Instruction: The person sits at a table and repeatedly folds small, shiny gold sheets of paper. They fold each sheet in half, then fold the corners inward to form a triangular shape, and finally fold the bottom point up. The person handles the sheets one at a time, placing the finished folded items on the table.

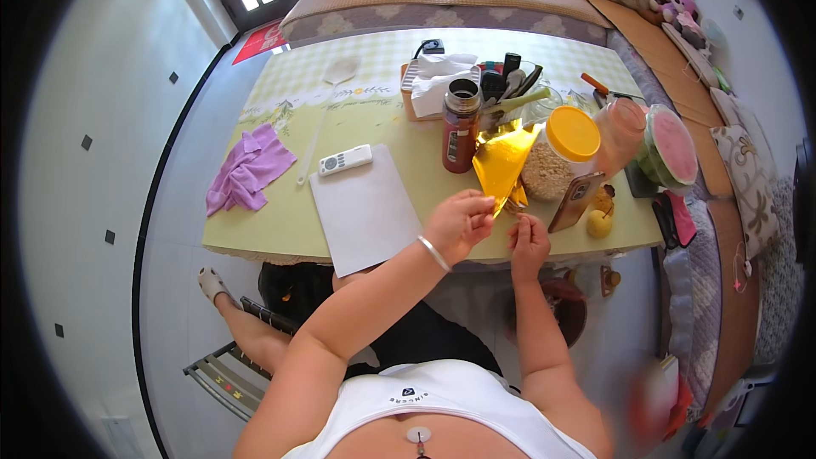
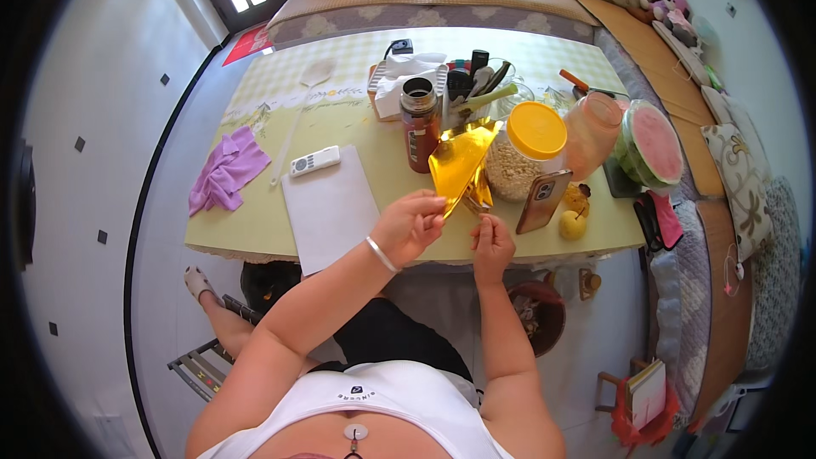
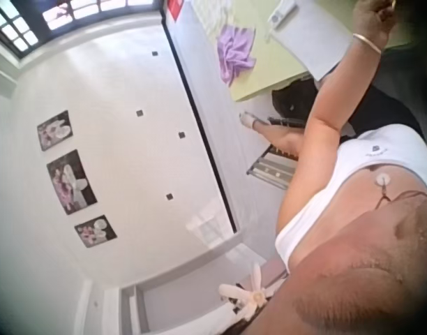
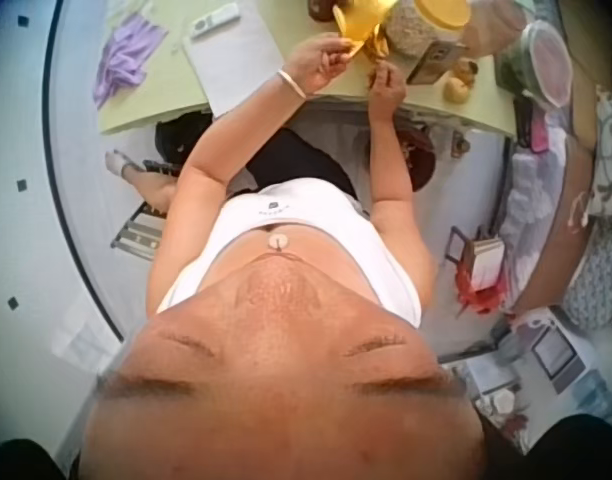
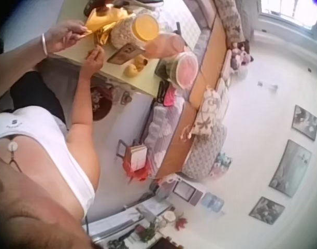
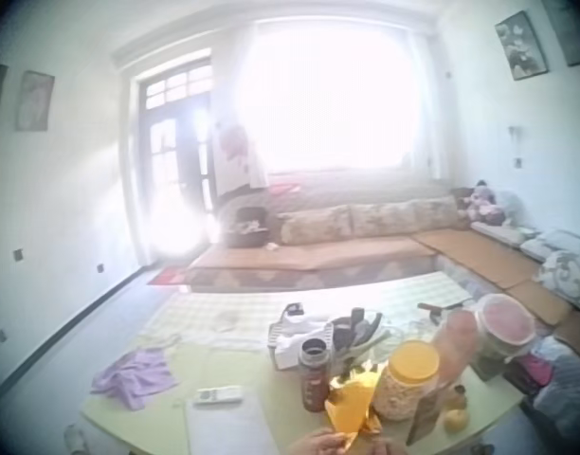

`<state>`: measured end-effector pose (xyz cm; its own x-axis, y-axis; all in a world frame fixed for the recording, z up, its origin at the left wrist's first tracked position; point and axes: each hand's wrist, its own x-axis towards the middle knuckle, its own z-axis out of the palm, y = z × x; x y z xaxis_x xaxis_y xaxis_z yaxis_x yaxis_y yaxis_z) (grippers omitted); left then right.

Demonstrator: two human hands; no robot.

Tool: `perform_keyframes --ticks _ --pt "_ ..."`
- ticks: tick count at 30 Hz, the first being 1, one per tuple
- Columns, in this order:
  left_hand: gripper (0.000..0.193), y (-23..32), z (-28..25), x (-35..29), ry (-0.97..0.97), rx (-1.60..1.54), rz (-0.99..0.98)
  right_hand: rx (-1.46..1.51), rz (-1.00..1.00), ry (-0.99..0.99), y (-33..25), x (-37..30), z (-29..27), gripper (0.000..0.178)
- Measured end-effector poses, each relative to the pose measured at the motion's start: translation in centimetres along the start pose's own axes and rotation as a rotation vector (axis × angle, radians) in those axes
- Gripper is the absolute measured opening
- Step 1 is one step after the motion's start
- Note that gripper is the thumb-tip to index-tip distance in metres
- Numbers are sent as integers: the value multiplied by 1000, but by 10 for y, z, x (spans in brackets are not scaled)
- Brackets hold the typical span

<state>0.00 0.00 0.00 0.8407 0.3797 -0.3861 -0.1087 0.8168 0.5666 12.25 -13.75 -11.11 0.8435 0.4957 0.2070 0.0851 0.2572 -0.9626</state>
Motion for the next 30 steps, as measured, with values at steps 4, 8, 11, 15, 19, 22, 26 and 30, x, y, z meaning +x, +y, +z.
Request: perform_keyframes --ticks 4,8,11,15,19,22,26,30 --pt "9 -3 35 36 187 -50 66 -49 -44 -11 0 0 0 16" --pt "14 -4 45 67 286 113 111 -100 -91 -18 3 1 -3 14" --pt "20 -4 29 76 297 318 123 -112 -114 -20 6 0 -2 13" --pt "23 8 0 40 305 795 215 -126 -146 -32 5 1 0 12" --pt "18 21 -67 -25 342 1526 850 -205 -147 7 -7 -3 1 11" --pt "13 37 -114 -79 469 1693 1016 -385 -480 -89 -56 19 28 12" --pt "20 48 -153 -110 576 1839 942 -996 -645 -315 -93 94 78 41" --pt "23 40 -170 -109 568 1839 869 -1500 -295 -634 -45 137 102 66"
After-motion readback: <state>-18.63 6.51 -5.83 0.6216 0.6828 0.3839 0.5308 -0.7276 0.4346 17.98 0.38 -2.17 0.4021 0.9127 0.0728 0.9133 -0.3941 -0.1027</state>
